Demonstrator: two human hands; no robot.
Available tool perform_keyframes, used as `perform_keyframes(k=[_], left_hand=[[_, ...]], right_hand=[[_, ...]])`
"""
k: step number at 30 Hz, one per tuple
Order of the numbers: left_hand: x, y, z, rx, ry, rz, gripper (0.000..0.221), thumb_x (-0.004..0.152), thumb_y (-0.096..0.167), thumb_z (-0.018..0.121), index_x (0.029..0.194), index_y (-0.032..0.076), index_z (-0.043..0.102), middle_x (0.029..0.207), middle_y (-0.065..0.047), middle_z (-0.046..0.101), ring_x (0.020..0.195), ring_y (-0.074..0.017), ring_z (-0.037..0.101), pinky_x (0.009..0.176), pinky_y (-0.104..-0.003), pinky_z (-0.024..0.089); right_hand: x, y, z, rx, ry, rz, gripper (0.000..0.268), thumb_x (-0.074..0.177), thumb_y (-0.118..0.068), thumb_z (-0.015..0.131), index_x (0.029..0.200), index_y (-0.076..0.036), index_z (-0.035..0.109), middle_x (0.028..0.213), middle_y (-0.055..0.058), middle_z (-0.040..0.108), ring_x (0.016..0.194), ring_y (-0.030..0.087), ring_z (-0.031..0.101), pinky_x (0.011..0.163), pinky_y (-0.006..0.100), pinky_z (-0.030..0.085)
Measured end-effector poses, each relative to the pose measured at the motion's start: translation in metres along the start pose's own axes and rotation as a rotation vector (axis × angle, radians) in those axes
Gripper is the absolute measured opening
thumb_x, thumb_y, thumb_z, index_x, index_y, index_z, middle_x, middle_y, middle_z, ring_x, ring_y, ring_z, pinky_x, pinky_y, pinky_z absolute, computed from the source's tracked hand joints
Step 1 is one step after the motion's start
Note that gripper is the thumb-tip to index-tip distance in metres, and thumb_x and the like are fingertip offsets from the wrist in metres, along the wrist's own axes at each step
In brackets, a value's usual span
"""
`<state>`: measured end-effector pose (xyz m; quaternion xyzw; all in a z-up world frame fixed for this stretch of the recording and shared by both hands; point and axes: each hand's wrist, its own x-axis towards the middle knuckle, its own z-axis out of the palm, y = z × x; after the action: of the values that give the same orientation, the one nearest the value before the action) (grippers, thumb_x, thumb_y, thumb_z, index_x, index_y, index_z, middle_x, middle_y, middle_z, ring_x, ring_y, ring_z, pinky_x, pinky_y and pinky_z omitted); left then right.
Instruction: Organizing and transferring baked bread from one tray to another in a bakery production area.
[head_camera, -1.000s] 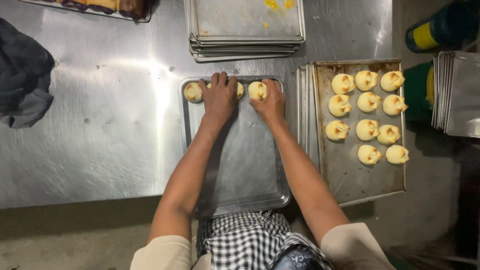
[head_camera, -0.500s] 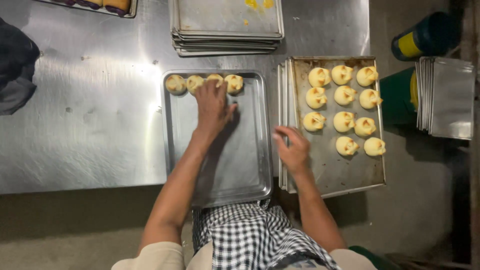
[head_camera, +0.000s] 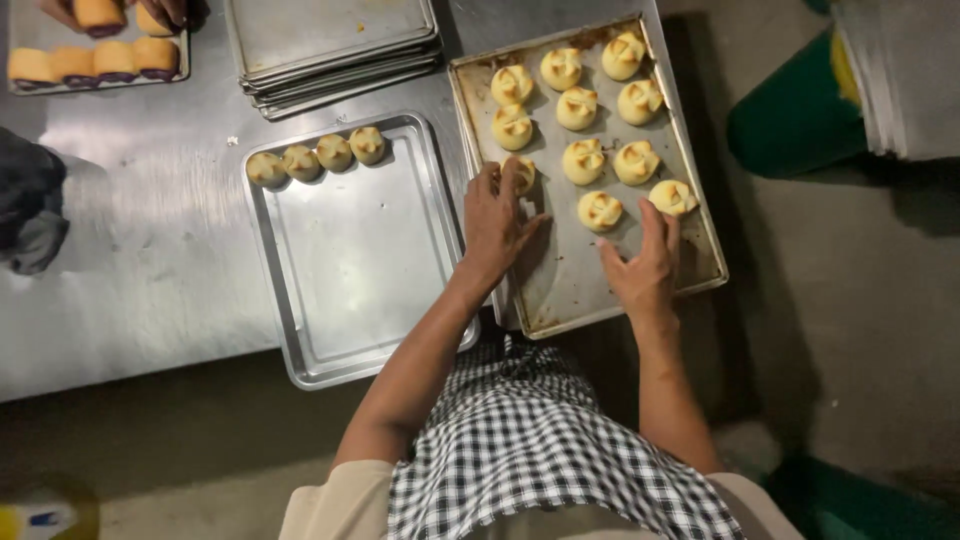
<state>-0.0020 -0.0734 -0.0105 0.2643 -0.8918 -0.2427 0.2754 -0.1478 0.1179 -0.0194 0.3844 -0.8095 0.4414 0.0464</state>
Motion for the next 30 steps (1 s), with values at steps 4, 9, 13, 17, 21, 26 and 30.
perform_keyframes(k=[4, 9, 13, 17, 21, 26, 30], left_hand=[[-0.017, 0.003, -0.001, -0.021, 0.16, -0.038, 0.085, 0.081, 0.024, 0.085, 0.149, -0.001, 0.04, 0.139, -0.03, 0.047, 0.122, -0.0468, 0.049, 0.105, -0.052, 0.043], [-0.087, -0.029, -0.032, -0.008, 0.276, -0.262, 0.072, 0.092, 0.021, 0.079, 0.15, -0.002, 0.042, 0.143, -0.03, 0.047, 0.132, -0.0461, 0.048, 0.112, -0.049, 0.043], [-0.184, -0.096, -0.067, 0.189, 0.386, -0.419, 0.058, 0.094, 0.019, 0.075, 0.141, -0.004, 0.05, 0.134, -0.029, 0.055, 0.127, -0.0455, 0.052, 0.109, -0.05, 0.044], [-0.271, -0.143, -0.11, 0.491, 0.397, -0.724, 0.052, 0.088, 0.019, 0.077, 0.13, -0.004, 0.058, 0.125, -0.029, 0.058, 0.118, -0.0455, 0.054, 0.1, -0.053, 0.045], [-0.313, -0.167, -0.134, 0.574, 0.357, -0.836, 0.053, 0.083, 0.023, 0.079, 0.126, -0.003, 0.062, 0.12, -0.029, 0.06, 0.111, -0.0458, 0.055, 0.096, -0.054, 0.046], [-0.333, -0.188, -0.139, 0.104, 0.3, -0.96, 0.042, 0.091, 0.024, 0.068, 0.128, 0.004, 0.067, 0.109, -0.024, 0.07, 0.1, -0.0427, 0.068, 0.088, -0.048, 0.054], [-0.331, -0.188, -0.152, -0.003, 0.315, -0.928, 0.046, 0.091, 0.024, 0.068, 0.132, 0.004, 0.066, 0.116, -0.026, 0.07, 0.104, -0.0426, 0.069, 0.089, -0.046, 0.054]], right_hand=[[0.016, -0.012, 0.01, -0.017, -0.073, -0.102, 0.077, 0.076, -0.011, 0.09, 0.142, -0.001, 0.053, 0.131, 0.023, 0.055, 0.122, 0.043, 0.056, 0.104, 0.048, 0.049], [0.023, 0.001, 0.038, -0.044, -0.13, -0.202, 0.075, 0.073, -0.011, 0.091, 0.138, 0.0, 0.056, 0.126, 0.023, 0.057, 0.118, 0.044, 0.056, 0.102, 0.051, 0.047], [0.016, 0.021, 0.049, -0.007, -0.16, -0.034, 0.062, 0.078, -0.015, 0.093, 0.132, -0.005, 0.063, 0.12, 0.014, 0.065, 0.11, 0.034, 0.065, 0.098, 0.046, 0.053], [0.013, -0.016, 0.064, 0.399, -0.216, 0.139, 0.059, 0.08, -0.013, 0.089, 0.131, -0.005, 0.063, 0.123, 0.01, 0.064, 0.108, 0.02, 0.067, 0.095, 0.035, 0.059], [0.03, -0.096, 0.124, 0.553, -0.431, 0.005, 0.058, 0.078, -0.008, 0.084, 0.131, -0.005, 0.061, 0.125, 0.01, 0.055, 0.112, 0.018, 0.065, 0.095, 0.033, 0.06], [0.078, -0.118, 0.257, 0.05, -0.399, -0.289, 0.053, 0.074, -0.016, 0.086, 0.121, -0.005, 0.063, 0.115, 0.016, 0.064, 0.108, 0.039, 0.063, 0.093, 0.045, 0.052], [0.109, -0.096, 0.336, -0.107, -0.43, -0.376, 0.052, 0.07, -0.012, 0.085, 0.117, -0.005, 0.064, 0.115, 0.015, 0.065, 0.109, 0.04, 0.059, 0.097, 0.048, 0.048]])
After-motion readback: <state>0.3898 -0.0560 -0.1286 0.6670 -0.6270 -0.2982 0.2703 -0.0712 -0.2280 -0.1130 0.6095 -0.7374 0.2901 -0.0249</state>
